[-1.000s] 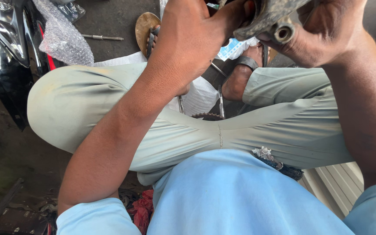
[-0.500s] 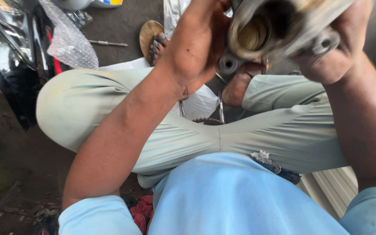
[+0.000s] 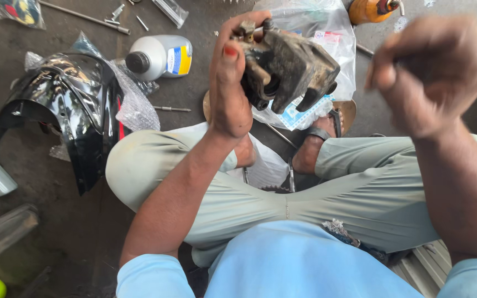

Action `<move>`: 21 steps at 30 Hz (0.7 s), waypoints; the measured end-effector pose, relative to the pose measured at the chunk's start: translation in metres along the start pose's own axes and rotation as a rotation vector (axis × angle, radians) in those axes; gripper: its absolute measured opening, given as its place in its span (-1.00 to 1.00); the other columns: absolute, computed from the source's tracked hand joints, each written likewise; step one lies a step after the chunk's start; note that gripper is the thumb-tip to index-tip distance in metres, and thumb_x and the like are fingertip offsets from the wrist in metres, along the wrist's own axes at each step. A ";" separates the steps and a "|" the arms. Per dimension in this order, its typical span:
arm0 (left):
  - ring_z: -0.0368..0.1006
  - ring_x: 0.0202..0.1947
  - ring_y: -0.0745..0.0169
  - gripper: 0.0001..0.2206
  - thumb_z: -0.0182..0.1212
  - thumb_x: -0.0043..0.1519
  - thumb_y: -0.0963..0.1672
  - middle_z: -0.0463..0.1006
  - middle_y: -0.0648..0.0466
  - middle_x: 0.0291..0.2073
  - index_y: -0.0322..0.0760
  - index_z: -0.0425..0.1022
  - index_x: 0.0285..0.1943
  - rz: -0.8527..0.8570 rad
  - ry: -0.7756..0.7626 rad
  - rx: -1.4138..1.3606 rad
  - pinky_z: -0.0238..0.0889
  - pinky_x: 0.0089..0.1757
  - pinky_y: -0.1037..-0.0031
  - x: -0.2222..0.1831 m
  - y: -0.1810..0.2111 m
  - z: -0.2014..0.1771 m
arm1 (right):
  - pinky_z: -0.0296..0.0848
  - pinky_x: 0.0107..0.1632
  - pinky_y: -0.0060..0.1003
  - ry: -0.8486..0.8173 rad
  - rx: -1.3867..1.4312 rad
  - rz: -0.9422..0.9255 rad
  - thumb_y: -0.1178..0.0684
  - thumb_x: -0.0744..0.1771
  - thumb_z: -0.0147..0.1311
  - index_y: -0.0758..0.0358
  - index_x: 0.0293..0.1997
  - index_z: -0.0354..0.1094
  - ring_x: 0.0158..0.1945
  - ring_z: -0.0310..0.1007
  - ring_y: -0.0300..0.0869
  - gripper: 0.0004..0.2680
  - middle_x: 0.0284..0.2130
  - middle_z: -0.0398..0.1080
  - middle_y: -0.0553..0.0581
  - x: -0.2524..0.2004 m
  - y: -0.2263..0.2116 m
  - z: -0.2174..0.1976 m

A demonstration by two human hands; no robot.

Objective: The person cleans the interior of a motorcycle brake caliper using a screwdriver and their fingers, then removes two rubber rings from a plastic package.

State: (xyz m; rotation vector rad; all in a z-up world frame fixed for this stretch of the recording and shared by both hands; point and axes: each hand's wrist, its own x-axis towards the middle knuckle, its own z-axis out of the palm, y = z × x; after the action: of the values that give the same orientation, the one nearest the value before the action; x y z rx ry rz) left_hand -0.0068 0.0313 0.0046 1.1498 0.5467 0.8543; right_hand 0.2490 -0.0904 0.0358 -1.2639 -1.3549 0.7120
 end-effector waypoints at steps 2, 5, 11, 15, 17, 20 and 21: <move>0.39 0.21 0.30 -0.46 -0.22 0.54 0.14 0.42 -0.02 0.24 -0.33 0.24 0.42 -0.008 -0.032 -0.096 0.30 0.23 0.43 -0.001 0.001 -0.001 | 0.48 -0.44 -0.45 -0.114 -0.038 -0.111 0.21 0.38 0.14 0.38 -0.05 0.37 -0.50 0.49 -0.24 -0.90 -0.45 0.45 0.19 0.004 -0.012 0.005; 0.38 0.20 0.28 -0.48 -0.24 0.54 0.12 0.40 -0.02 0.23 -0.32 0.25 0.41 -0.025 -0.020 -0.239 0.30 0.22 0.40 0.001 -0.004 -0.001 | 0.43 -0.50 -0.35 -0.365 -0.137 -0.185 0.17 0.30 0.11 0.30 -0.09 0.42 -0.57 0.46 -0.25 -0.86 -0.63 0.42 0.05 0.011 -0.034 0.022; 0.36 0.19 0.30 -0.54 -0.24 0.63 0.07 0.43 -0.02 0.19 -0.38 0.34 0.38 -0.031 0.071 -0.289 0.22 0.25 0.46 -0.001 -0.018 0.001 | 0.29 -0.63 -0.01 -0.682 -0.602 0.173 0.00 0.34 0.17 0.52 0.41 -0.02 -0.76 0.28 0.02 -0.45 -0.78 0.30 0.11 -0.011 -0.053 0.080; 0.39 0.13 0.29 -0.57 -0.19 0.62 0.05 0.48 -0.01 0.15 -0.36 0.35 0.37 -0.125 0.096 -0.376 0.24 0.20 0.45 -0.004 -0.023 0.004 | 0.38 -0.35 0.08 -0.454 -0.530 0.113 0.04 0.32 0.18 0.43 0.39 -0.03 -0.46 0.40 0.21 -0.47 -0.49 0.38 0.27 -0.016 -0.043 0.092; 0.40 0.07 0.28 -0.56 -0.16 0.62 0.06 0.51 -0.02 0.09 -0.39 0.38 0.33 -0.188 0.117 -0.438 0.26 0.15 0.44 -0.004 -0.022 0.006 | 0.37 -0.27 0.13 -0.384 -0.519 0.046 0.09 0.29 0.14 0.44 0.41 -0.08 -0.38 0.45 0.20 -0.45 -0.43 0.42 0.25 -0.016 -0.043 0.091; 0.44 0.00 0.30 -0.51 -0.15 0.63 0.11 0.54 0.02 -0.01 -0.41 0.43 0.25 -0.257 0.114 -0.501 0.29 0.08 0.43 -0.003 -0.019 0.006 | 0.37 -0.22 0.14 -0.380 -0.460 0.084 0.11 0.29 0.13 0.39 0.44 -0.08 -0.36 0.48 0.18 -0.44 -0.44 0.44 0.20 -0.014 -0.043 0.088; 0.46 -0.01 0.32 -0.51 -0.14 0.62 0.11 0.54 0.03 -0.04 -0.40 0.44 0.22 -0.273 0.105 -0.527 0.29 0.06 0.43 -0.003 -0.019 0.006 | 0.38 -0.22 0.13 -0.397 -0.433 0.120 0.11 0.30 0.14 0.36 0.45 -0.07 -0.37 0.48 0.17 -0.44 -0.45 0.44 0.17 -0.016 -0.043 0.088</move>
State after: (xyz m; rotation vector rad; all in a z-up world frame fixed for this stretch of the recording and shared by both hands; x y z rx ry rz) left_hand 0.0019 0.0223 -0.0112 0.5375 0.5100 0.7620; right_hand 0.1513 -0.0947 0.0509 -1.6122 -1.8390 0.8091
